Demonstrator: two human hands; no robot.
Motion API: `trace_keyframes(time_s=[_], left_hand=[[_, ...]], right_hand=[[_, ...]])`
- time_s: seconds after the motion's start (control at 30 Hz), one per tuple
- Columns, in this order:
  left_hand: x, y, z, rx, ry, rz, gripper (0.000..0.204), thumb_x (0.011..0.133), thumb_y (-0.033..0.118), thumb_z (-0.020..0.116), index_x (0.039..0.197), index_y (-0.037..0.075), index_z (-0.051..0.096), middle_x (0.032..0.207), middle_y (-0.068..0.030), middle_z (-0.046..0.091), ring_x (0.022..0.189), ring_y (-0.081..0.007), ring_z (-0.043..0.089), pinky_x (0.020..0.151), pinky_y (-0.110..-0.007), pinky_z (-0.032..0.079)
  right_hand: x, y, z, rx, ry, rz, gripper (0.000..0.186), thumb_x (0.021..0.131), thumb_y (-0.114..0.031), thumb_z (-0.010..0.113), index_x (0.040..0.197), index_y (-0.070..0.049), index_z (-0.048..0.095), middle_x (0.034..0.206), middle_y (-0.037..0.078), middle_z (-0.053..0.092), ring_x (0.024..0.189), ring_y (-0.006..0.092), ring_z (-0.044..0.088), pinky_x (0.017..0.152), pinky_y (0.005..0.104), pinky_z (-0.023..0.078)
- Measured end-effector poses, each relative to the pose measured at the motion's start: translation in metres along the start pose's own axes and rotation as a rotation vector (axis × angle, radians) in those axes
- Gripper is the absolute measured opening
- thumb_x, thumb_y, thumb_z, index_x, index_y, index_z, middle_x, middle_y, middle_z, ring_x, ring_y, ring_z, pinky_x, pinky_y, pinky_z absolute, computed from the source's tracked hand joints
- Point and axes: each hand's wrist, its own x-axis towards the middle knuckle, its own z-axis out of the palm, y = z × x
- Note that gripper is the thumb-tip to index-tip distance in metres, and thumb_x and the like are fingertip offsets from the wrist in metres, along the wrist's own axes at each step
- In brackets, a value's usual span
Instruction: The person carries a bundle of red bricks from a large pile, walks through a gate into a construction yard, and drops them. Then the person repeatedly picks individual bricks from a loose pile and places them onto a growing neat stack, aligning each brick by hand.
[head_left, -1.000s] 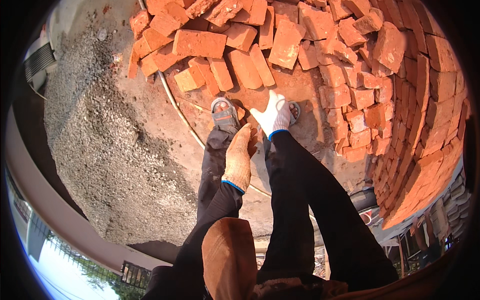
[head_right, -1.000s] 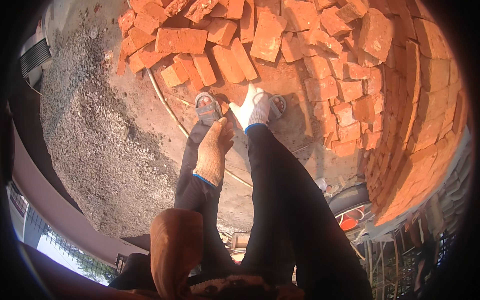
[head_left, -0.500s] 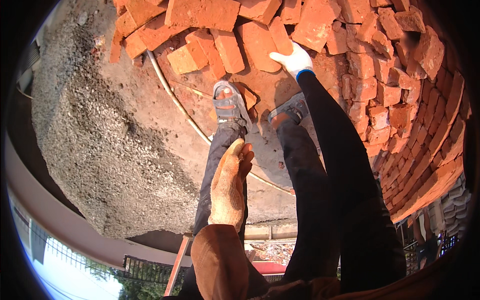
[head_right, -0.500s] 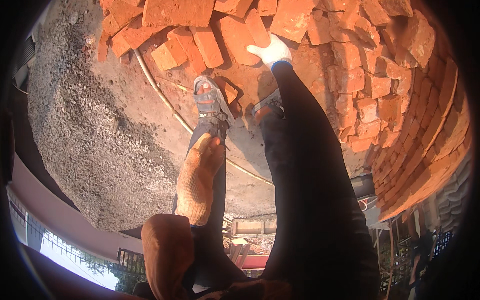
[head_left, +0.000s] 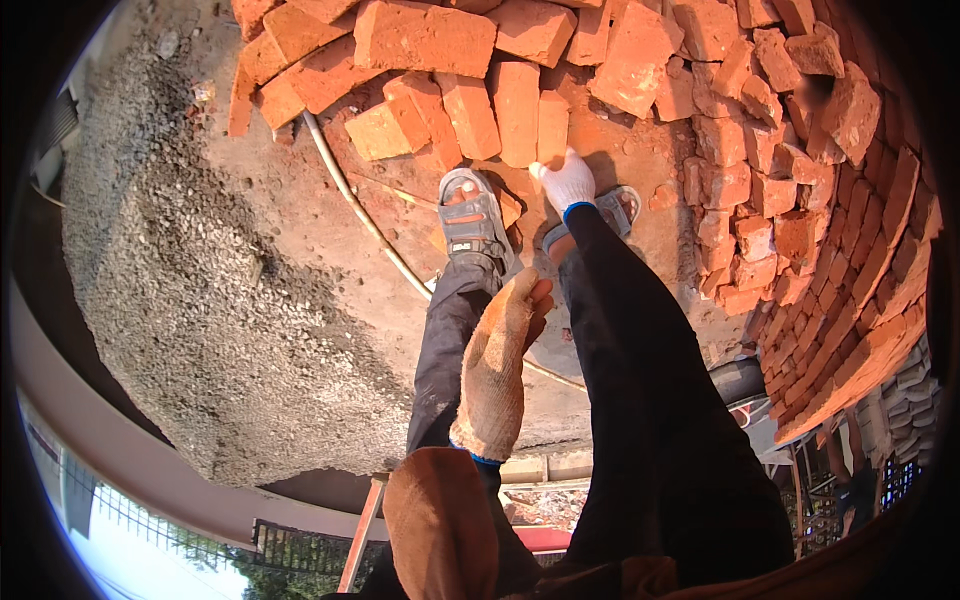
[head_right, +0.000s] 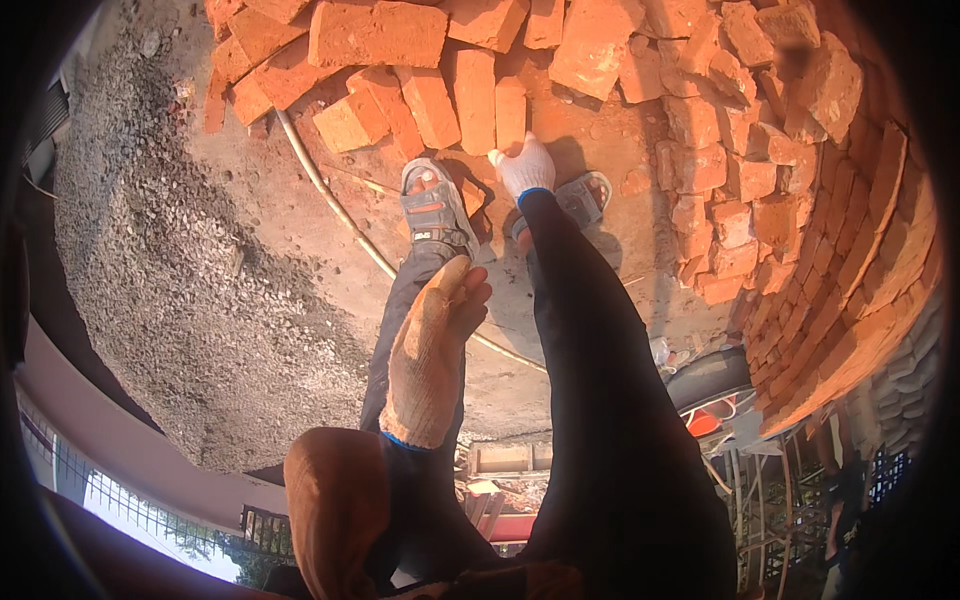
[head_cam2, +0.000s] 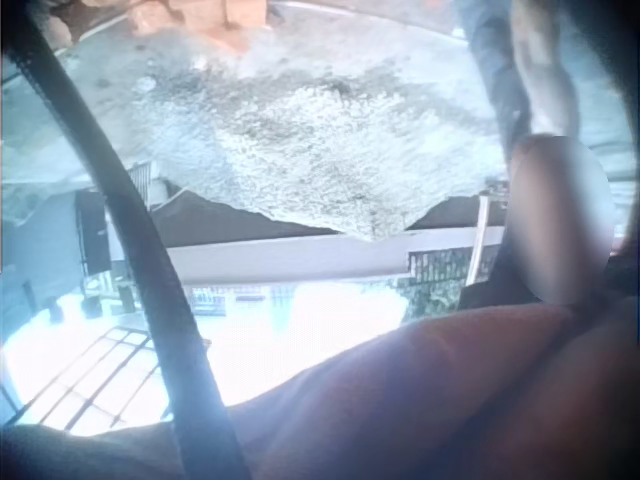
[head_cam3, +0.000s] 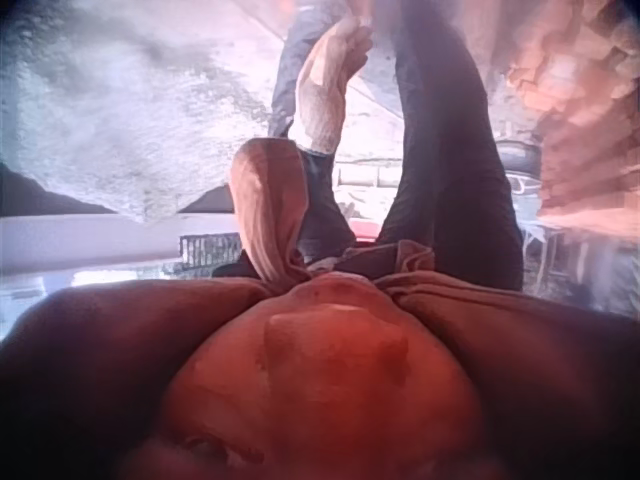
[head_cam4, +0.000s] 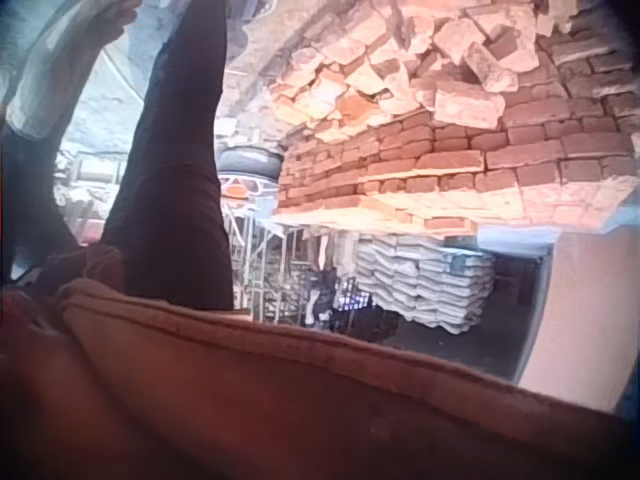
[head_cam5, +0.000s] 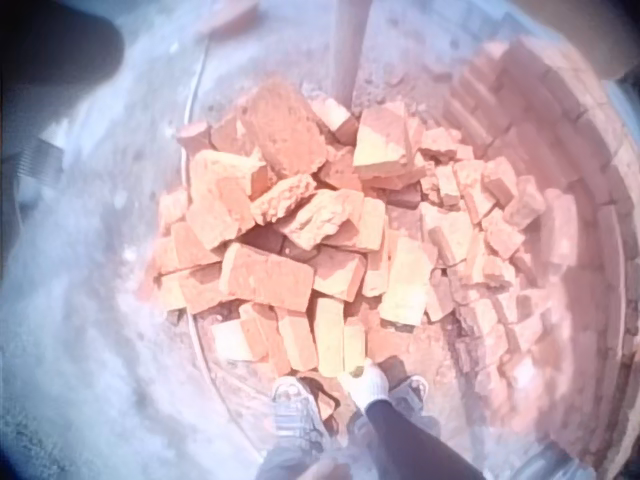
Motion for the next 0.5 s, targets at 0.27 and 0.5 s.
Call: trace_keyframes(time_s=[0.27,0.5], left_hand=[[0.007,0.022,0.005,-0.082,0.146,-0.103,0.065,0.124,0.045,0.059,0.17,-0.001,0.056,0.165,-0.019,0.066,0.15,-0.0306,0.065,0.132,-0.046,0.045],[0.014,0.026,0.012,-0.109,0.216,-0.154,0.057,0.124,0.038,0.061,0.166,-0.002,0.06,0.161,-0.019,0.067,0.149,-0.0302,0.065,0.131,-0.045,0.047]], right_hand=[[-0.009,-0.047,0.011,-0.009,0.237,-0.129,0.133,0.081,-0.053,0.103,0.172,0.015,0.035,0.17,0.038,0.052,0.158,0.0477,0.055,0.129,0.0509,0.049],[0.015,-0.134,0.021,-0.126,0.252,0.21,0.163,0.068,-0.07,0.108,0.181,0.003,0.016,0.17,0.024,0.049,0.155,0.0384,0.057,0.123,0.0553,0.055]])
